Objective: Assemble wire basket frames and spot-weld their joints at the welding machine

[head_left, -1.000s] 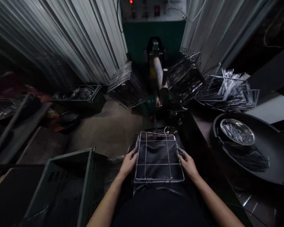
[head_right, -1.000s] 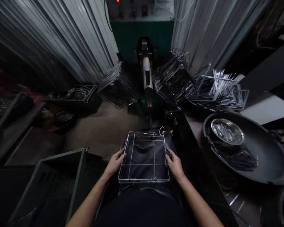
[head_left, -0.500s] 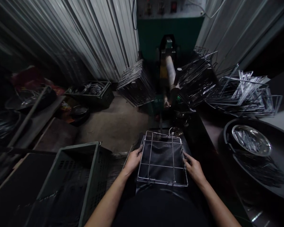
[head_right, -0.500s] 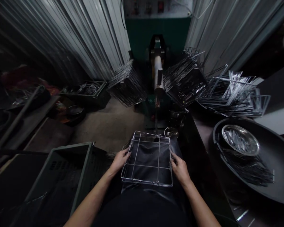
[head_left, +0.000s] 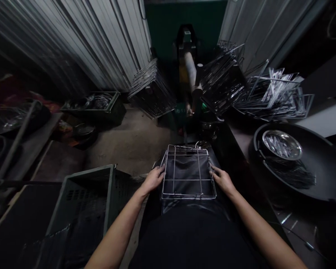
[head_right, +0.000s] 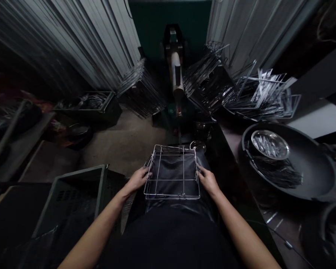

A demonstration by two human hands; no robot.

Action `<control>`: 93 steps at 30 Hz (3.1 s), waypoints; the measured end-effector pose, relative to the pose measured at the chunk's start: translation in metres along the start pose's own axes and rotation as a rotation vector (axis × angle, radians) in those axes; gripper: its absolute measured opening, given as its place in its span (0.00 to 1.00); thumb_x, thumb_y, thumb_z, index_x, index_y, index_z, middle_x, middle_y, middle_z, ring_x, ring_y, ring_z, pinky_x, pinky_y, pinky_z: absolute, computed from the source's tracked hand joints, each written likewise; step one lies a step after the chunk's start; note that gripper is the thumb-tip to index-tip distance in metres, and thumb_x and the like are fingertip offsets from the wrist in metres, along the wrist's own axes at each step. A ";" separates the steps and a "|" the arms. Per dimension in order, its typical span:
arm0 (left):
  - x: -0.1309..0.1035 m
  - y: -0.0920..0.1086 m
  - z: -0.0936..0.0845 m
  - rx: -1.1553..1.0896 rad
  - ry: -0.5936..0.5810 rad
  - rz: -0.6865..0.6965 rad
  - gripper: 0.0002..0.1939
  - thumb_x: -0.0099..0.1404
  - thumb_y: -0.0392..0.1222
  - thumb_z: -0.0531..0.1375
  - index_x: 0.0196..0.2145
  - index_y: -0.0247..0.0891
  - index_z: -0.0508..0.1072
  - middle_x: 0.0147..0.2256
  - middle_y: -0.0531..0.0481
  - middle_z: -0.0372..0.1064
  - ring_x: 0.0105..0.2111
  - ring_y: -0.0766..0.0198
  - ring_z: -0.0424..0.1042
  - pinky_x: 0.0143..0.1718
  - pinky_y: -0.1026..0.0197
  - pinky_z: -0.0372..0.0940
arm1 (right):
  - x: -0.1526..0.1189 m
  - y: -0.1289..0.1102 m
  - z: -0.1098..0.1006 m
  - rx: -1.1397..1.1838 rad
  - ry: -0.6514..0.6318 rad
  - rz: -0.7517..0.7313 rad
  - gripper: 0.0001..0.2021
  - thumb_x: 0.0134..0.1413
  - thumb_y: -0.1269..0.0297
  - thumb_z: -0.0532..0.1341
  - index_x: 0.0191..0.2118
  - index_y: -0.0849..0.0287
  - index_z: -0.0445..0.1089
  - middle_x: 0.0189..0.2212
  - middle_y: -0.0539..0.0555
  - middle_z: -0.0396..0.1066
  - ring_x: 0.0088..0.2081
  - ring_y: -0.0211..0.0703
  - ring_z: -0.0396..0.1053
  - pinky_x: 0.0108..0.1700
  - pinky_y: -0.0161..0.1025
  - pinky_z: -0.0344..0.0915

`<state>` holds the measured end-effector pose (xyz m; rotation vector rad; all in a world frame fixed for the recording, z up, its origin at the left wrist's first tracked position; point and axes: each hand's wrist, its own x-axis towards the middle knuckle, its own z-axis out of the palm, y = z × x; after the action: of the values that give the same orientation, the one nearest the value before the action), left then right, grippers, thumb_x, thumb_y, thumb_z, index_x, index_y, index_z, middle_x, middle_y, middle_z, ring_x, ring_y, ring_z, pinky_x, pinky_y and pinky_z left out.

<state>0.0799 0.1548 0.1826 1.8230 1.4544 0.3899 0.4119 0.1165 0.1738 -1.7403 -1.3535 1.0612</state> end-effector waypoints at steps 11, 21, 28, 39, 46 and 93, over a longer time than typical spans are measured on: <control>-0.022 -0.018 0.004 0.097 -0.254 0.132 0.62 0.37 0.59 0.67 0.62 0.38 0.39 0.59 0.36 0.48 0.58 0.42 0.50 0.56 0.47 0.49 | -0.005 -0.008 -0.007 -0.008 -0.079 -0.014 0.20 0.45 0.67 0.62 0.47 0.55 0.70 0.44 0.50 0.70 0.49 0.52 0.65 0.54 0.47 0.58; -0.033 -0.010 0.011 0.223 -0.291 0.066 0.64 0.38 0.60 0.66 0.62 0.36 0.35 0.57 0.32 0.46 0.55 0.40 0.55 0.52 0.47 0.56 | -0.012 0.009 -0.002 0.013 -0.071 -0.067 0.21 0.49 0.65 0.60 0.52 0.53 0.66 0.49 0.49 0.66 0.51 0.51 0.63 0.55 0.46 0.56; -0.036 -0.010 0.008 0.042 -0.213 -0.002 0.59 0.34 0.60 0.67 0.61 0.39 0.48 0.55 0.38 0.53 0.52 0.43 0.58 0.50 0.48 0.57 | -0.015 0.006 -0.007 0.082 -0.045 -0.046 0.20 0.48 0.58 0.59 0.48 0.55 0.69 0.47 0.51 0.69 0.50 0.51 0.63 0.54 0.44 0.57; -0.011 0.037 -0.006 -0.755 0.100 -0.233 0.34 0.51 0.57 0.61 0.52 0.36 0.65 0.36 0.48 0.71 0.28 0.68 0.67 0.30 0.66 0.62 | 0.007 -0.019 -0.007 0.075 0.087 -0.014 0.22 0.43 0.49 0.59 0.38 0.62 0.72 0.36 0.59 0.73 0.39 0.53 0.69 0.43 0.44 0.65; -0.011 0.042 0.003 -0.907 0.138 -0.238 0.35 0.53 0.58 0.59 0.54 0.34 0.63 0.26 0.53 0.67 0.19 0.74 0.58 0.24 0.68 0.56 | -0.010 -0.064 -0.011 0.121 0.166 -0.019 0.25 0.51 0.50 0.55 0.51 0.61 0.65 0.46 0.58 0.68 0.48 0.52 0.65 0.50 0.44 0.61; -0.037 0.015 -0.037 -0.138 -0.326 0.029 0.46 0.48 0.56 0.63 0.60 0.43 0.49 0.61 0.42 0.45 0.61 0.47 0.43 0.58 0.46 0.44 | -0.001 -0.033 -0.008 0.156 -0.064 0.029 0.28 0.46 0.51 0.61 0.53 0.59 0.65 0.49 0.55 0.66 0.52 0.49 0.62 0.56 0.47 0.53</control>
<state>0.0550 0.1336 0.2260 1.7063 1.1506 0.1894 0.4057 0.1230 0.2062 -1.6285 -1.2525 1.2145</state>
